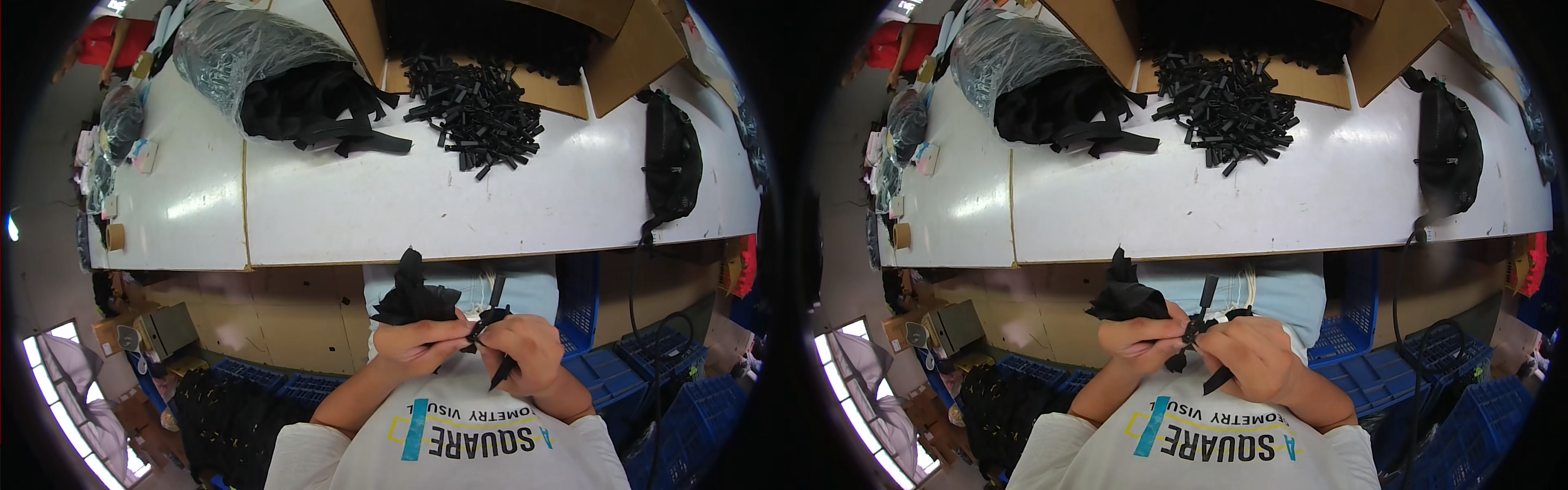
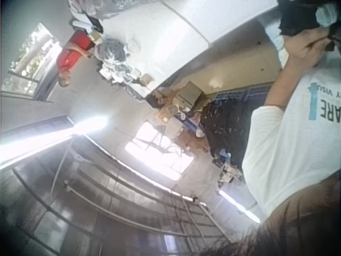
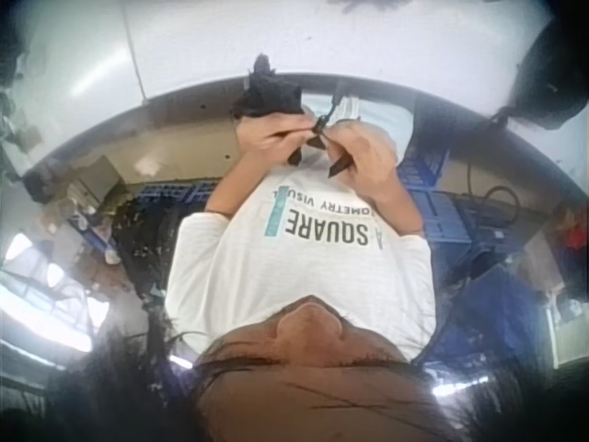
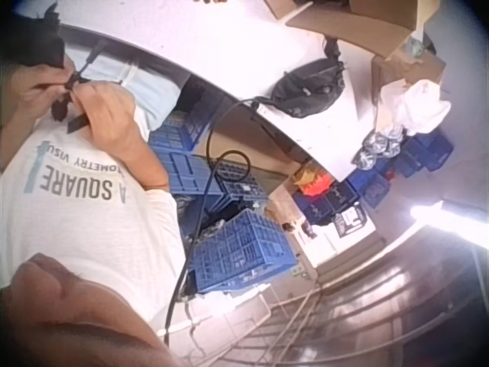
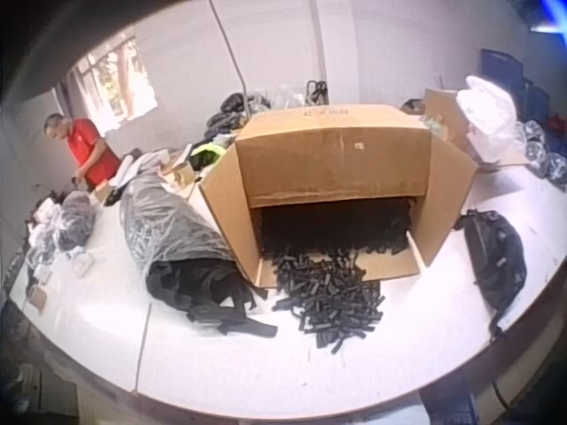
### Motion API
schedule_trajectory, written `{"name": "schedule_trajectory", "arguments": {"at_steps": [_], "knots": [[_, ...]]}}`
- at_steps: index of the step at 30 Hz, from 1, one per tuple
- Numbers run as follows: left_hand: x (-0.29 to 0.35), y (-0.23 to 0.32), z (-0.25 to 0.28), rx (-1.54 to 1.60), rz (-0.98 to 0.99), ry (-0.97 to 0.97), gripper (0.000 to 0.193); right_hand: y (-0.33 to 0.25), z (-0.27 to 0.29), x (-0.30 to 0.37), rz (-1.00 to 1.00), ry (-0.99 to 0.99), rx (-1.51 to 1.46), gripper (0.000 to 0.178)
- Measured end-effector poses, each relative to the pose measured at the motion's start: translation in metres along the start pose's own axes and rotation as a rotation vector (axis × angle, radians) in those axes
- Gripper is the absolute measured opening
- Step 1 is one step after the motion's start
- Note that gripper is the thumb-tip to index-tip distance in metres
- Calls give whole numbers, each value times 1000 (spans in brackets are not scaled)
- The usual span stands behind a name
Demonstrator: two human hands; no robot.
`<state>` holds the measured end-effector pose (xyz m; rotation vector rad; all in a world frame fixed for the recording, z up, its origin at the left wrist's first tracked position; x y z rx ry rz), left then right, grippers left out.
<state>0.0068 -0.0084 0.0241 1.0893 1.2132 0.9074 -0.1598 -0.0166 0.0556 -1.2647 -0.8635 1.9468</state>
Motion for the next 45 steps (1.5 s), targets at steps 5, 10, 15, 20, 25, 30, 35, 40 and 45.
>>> {"name": "schedule_trajectory", "arguments": {"at_steps": [5,10,15,20,25,30,35,40,45], "knots": [[-2,0,2,-40,-56,-55,12,0,-4,1,29,55,-46,31],[1,-2,3,-68,-72,-71,12,0,-2,1,48,1,-21,39],[-1,-4,4,-61,-65,-86,13,6,-5,2,123,36,-65,35],[-2,-7,6,-146,-101,-126,15,10,-5,3,158,10,-87,30],[8,-8,8,-281,-65,-113,35,8,-5,1,133,0,-109,26],[3,2,11,-508,-147,-156,36,12,-4,0,156,-17,-77,24],[10,2,10,-470,-93,-171,34,13,-5,2,130,-19,-102,24],[8,1,9,-359,-24,-145,31,12,-4,0,88,-5,-134,25],[1,6,7,-288,-38,-152,23,10,-4,-1,86,10,-150,26]]}}
Point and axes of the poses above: each hand's wrist, its own x-axis away from the middle knuckle, its own z-axis out of the back of the hand, y = z × x, the point moved 1 cm from there along -x, towards the middle knuckle, and after that the axes turned 7 degrees about -x, right-handed, at the moved point
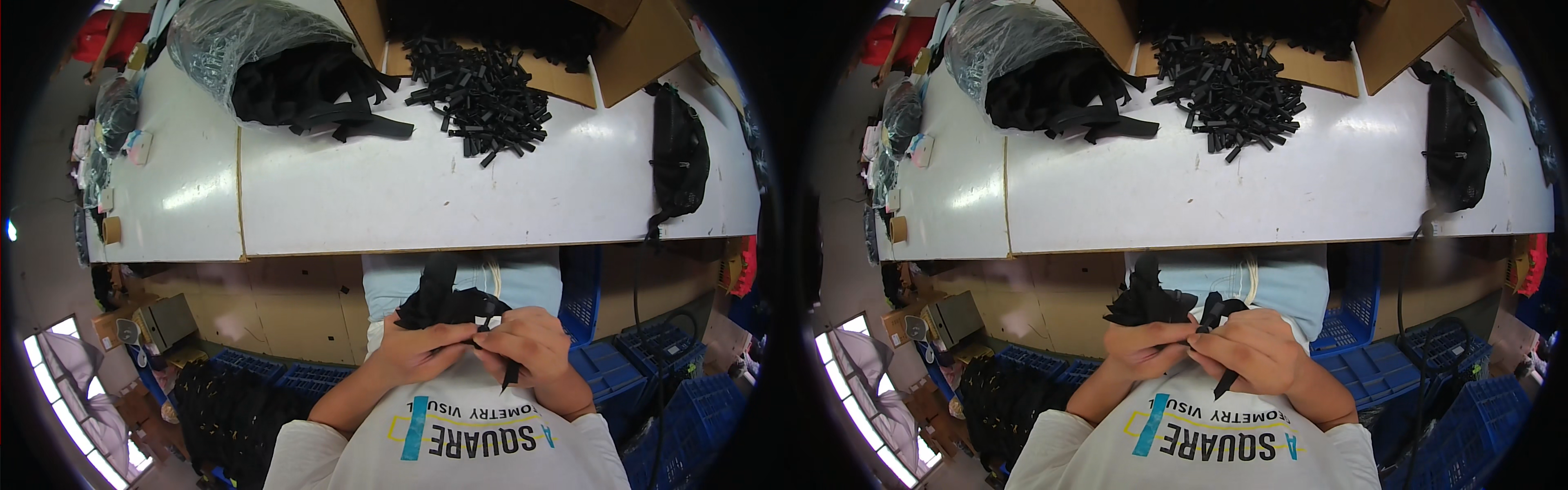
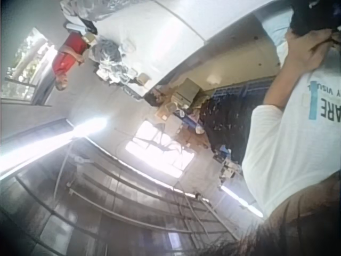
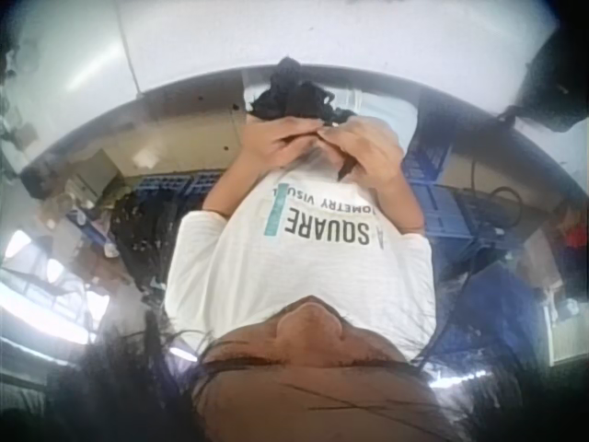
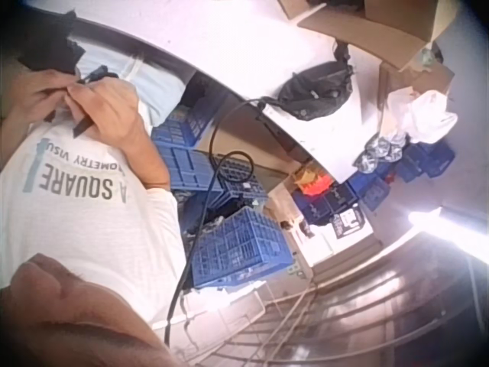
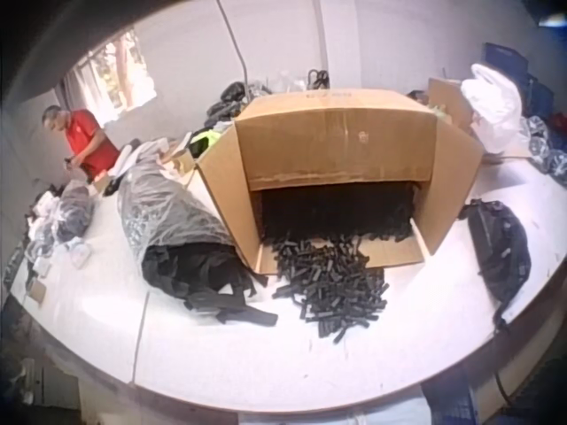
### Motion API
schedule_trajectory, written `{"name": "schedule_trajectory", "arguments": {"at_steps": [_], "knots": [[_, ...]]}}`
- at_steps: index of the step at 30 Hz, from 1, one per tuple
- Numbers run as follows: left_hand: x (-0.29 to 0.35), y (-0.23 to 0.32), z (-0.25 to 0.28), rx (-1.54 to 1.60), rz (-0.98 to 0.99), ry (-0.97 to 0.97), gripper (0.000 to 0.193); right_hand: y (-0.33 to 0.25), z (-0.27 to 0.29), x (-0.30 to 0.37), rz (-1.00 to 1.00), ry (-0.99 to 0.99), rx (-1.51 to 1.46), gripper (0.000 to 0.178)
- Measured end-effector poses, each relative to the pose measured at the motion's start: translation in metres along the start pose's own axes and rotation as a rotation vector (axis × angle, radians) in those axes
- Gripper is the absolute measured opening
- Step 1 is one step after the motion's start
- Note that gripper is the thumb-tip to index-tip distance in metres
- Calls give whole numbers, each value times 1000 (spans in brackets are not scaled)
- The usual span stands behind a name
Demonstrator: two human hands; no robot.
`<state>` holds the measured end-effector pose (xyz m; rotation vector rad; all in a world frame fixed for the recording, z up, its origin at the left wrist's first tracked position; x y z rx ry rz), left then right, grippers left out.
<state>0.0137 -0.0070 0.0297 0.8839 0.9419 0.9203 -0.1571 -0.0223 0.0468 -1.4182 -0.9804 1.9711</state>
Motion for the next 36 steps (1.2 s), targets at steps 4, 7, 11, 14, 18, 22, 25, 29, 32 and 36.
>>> {"name": "schedule_trajectory", "arguments": {"at_steps": [4,7,11,14,18,22,25,29,32,36], "knots": [[1,2,0,-2,33,-11,23,-1,1,-1,2,-8,-29,28],[0,8,2,17,65,-11,22,-2,2,-2,5,-8,-47,29],[5,9,2,-14,66,-14,22,-2,2,0,9,-6,-42,28],[7,8,3,-80,49,-28,21,-1,2,1,7,-7,-51,28],[16,1,0,-85,44,-29,30,-2,2,-1,9,0,-55,27],[11,4,2,-65,23,-51,22,-2,3,-1,-1,-13,-48,28],[9,6,1,-31,61,-52,21,-2,3,-2,-2,-8,-66,29],[9,0,-2,-79,36,-7,33,-1,4,-1,-10,-9,-84,31],[6,-1,-1,-107,-14,-5,32,-1,3,-2,-4,2,-84,30],[9,-2,-3,-123,-17,13,31,-2,5,-2,-57,-53,-66,26]]}}
Point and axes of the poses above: each hand's wrist, its own x-axis away from the middle knuckle, its own z-axis out of the back of the hand, y = z × x, the point moved 1 cm from there along -x, towards the middle knuckle, and after that the axes turned 7 degrees about -x, right-handed, at the moved point
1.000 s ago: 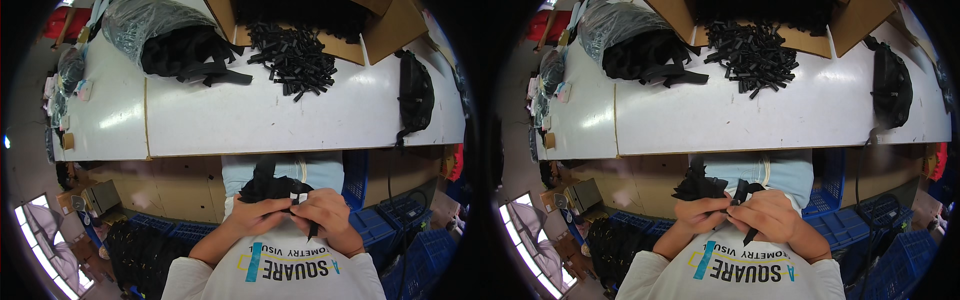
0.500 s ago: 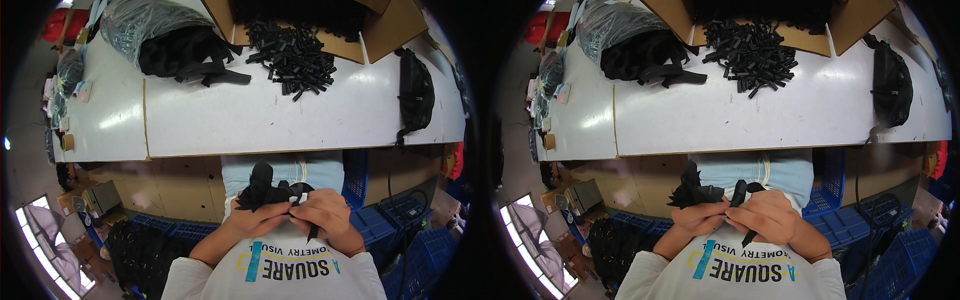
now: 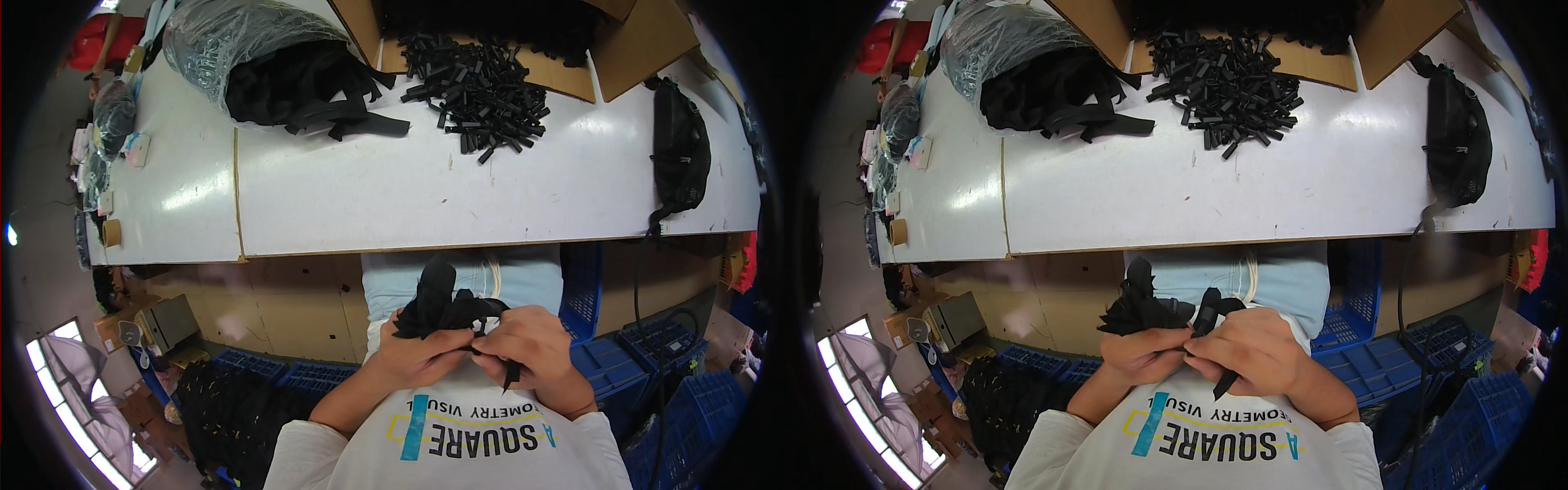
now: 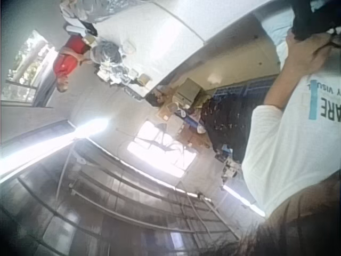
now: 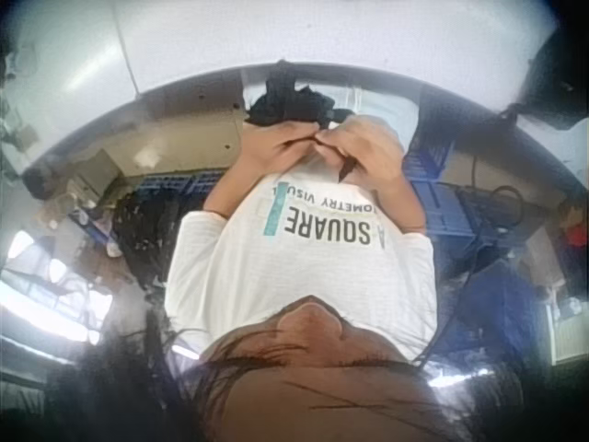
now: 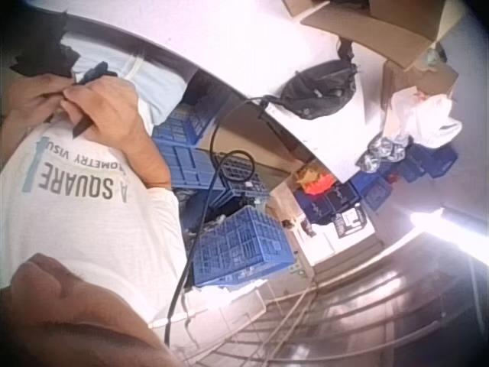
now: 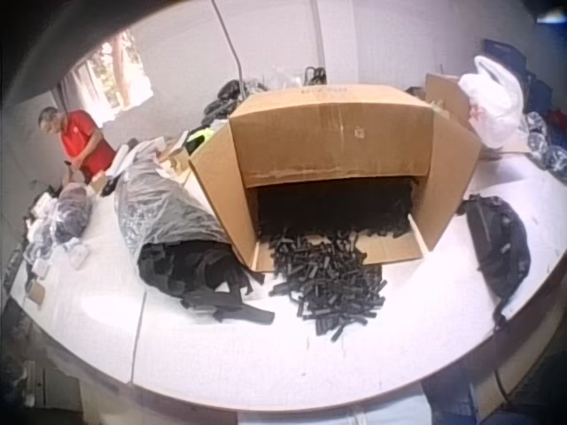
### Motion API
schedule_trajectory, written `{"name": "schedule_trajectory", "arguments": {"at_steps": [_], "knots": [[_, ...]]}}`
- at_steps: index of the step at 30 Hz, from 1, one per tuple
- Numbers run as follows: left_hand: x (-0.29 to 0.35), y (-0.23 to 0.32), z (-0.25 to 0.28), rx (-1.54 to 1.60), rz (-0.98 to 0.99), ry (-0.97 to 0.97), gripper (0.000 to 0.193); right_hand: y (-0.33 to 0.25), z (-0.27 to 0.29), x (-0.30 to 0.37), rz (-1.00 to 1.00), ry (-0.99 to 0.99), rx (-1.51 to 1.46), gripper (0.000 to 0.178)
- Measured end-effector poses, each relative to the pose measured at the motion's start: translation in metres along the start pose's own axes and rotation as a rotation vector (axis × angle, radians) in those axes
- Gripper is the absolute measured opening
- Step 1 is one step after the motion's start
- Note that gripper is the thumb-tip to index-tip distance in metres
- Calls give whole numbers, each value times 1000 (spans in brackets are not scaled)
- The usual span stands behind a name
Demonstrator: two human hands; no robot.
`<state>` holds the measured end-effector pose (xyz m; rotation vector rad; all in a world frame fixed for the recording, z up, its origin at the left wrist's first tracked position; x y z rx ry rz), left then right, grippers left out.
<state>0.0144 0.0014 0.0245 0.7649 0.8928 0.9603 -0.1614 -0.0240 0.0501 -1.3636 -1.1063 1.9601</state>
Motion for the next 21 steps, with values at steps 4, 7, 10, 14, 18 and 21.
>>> {"name": "schedule_trajectory", "arguments": {"at_steps": [4,7,10,14,18,21], "knots": [[3,1,-1,24,40,-11,31,1,-3,3,-15,40,28,23],[-3,6,1,36,39,-7,23,3,-5,4,-21,60,7,22],[-6,8,1,39,40,12,18,5,-6,4,-20,80,-5,22],[-8,9,1,48,54,36,17,7,-7,8,-52,74,-20,22],[-7,8,1,60,75,10,17,8,-6,7,-61,88,-47,24],[-10,10,2,39,56,6,18,7,-6,7,-71,88,-52,25]]}}
Point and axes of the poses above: each hand's wrist, its own x-axis away from the middle knuckle, its own z-axis out of the back of the hand, y = z × x, the point moved 1 cm from there along -x, towards the middle knuckle, and after that the axes turned 7 degrees about -x, right-handed, at the moved point
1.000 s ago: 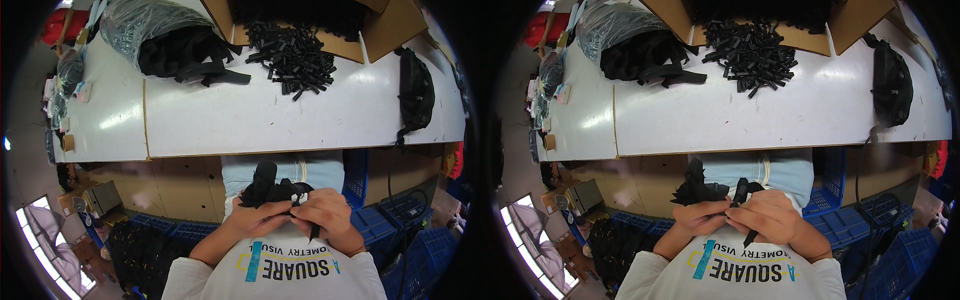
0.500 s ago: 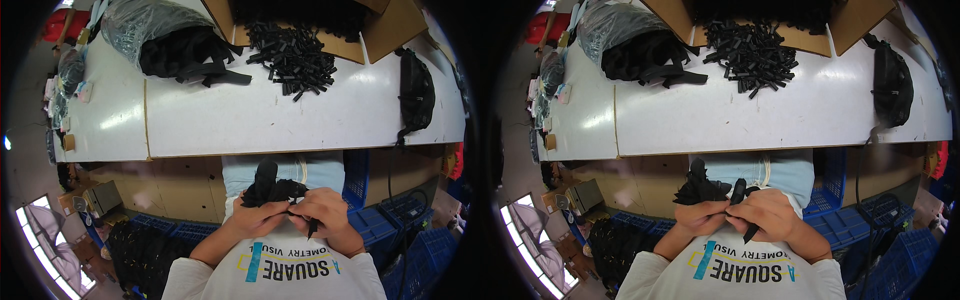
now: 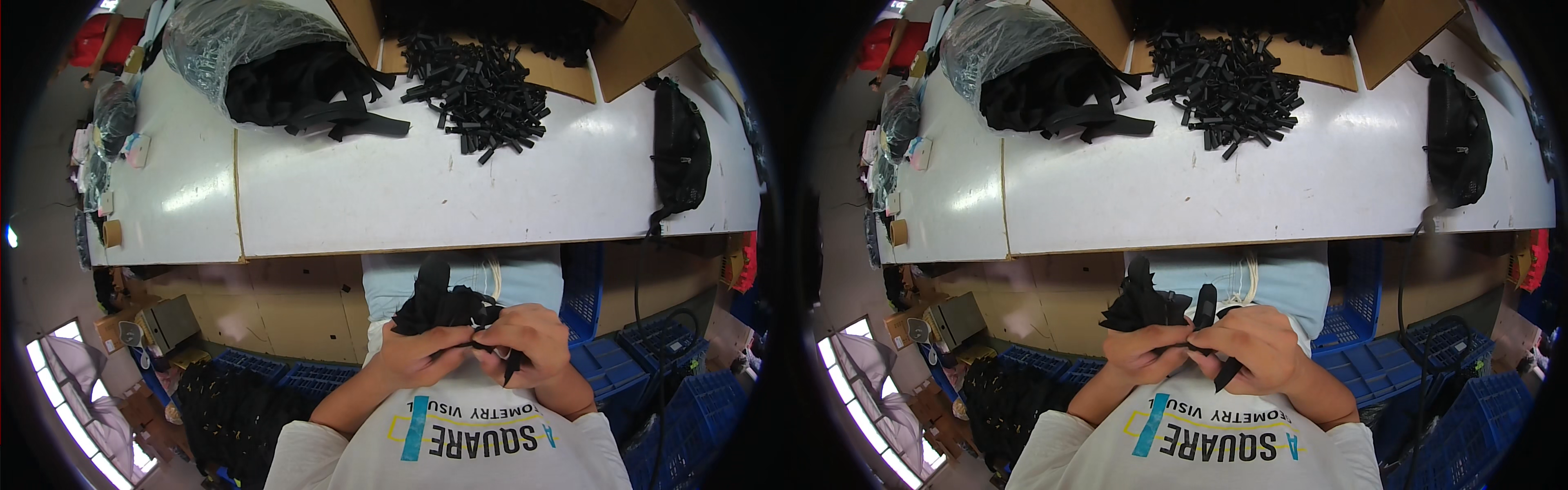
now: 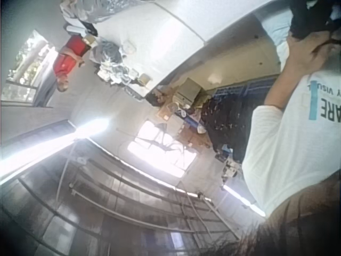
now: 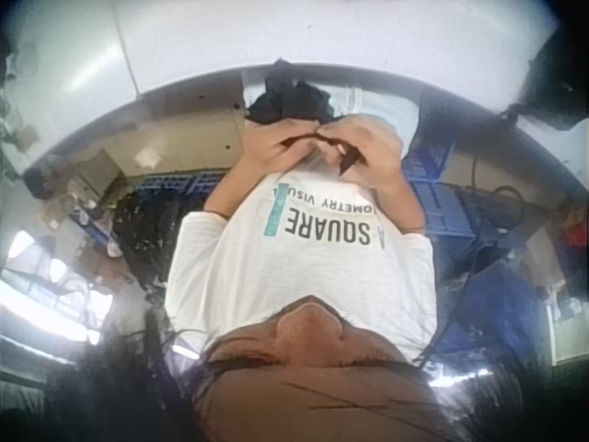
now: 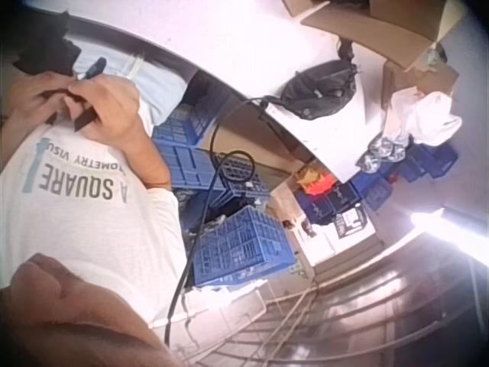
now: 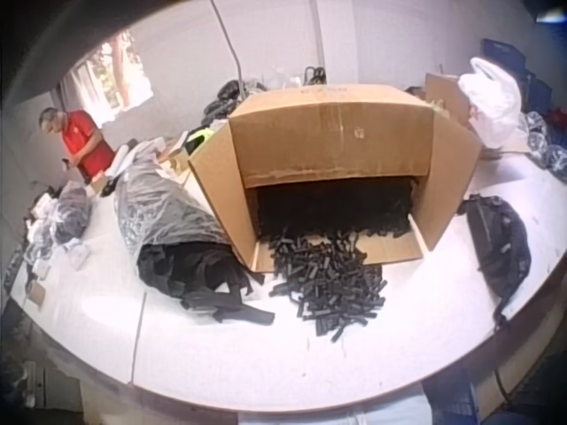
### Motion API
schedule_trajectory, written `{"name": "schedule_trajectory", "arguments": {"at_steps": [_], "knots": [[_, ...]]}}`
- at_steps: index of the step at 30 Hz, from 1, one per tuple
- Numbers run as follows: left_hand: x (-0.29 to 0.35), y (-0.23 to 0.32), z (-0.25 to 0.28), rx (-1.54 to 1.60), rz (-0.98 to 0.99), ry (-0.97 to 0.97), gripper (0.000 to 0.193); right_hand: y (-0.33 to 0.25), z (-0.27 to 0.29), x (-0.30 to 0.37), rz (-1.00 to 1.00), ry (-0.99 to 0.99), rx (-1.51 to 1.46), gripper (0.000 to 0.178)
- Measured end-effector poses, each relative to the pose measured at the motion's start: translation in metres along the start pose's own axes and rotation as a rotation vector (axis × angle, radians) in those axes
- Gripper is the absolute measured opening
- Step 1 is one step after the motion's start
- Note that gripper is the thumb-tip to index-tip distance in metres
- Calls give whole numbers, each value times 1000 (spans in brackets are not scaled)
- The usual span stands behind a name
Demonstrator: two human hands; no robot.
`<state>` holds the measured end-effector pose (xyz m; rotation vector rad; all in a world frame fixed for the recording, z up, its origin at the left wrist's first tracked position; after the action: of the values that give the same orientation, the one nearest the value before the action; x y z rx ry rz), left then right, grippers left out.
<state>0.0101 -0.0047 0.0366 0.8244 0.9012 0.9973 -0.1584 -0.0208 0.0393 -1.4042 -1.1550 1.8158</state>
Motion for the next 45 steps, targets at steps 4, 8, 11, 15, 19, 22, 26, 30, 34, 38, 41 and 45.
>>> {"name": "schedule_trajectory", "arguments": {"at_steps": [4,8,11,15,19,22,26,30,34,38,41,45], "knots": [[2,-1,1,-17,-2,-20,18,-2,0,0,-28,13,-7,25],[4,1,-2,84,90,-57,18,-4,1,2,-111,35,-2,25],[2,-1,-4,69,43,-45,19,-3,0,6,-213,45,-69,23],[1,-7,-5,60,-15,-8,17,-2,0,6,-312,36,-179,19],[-2,-3,-4,70,-4,-25,16,-1,0,7,-376,46,-274,18],[-4,-1,-2,99,24,-39,15,0,0,8,-408,49,-298,17],[-1,0,-2,111,56,-43,13,0,1,6,-445,71,-360,16],[-3,0,-2,101,55,-46,12,-3,-2,8,-451,108,-322,14],[4,1,-2,95,124,-32,13,-5,2,3,-264,-1,-78,20],[7,1,-4,-5,83,46,16,-5,-1,3,-82,-30,118,30],[4,9,-3,-130,30,112,17,-5,-6,6,17,-25,190,34],[3,12,-4,-168,38,132,17,-5,-6,6,56,-33,216,36]]}}
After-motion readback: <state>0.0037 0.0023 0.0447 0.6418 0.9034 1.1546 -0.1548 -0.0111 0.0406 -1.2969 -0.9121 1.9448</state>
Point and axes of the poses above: each hand's wrist, its own x-axis away from the middle knuckle, its own z-axis out of the back of the hand, y = z × x, the point moved 1 cm from there along -x, towards the middle knuckle, and after that the axes turned 7 degrees about -x, right-handed, at the moved point
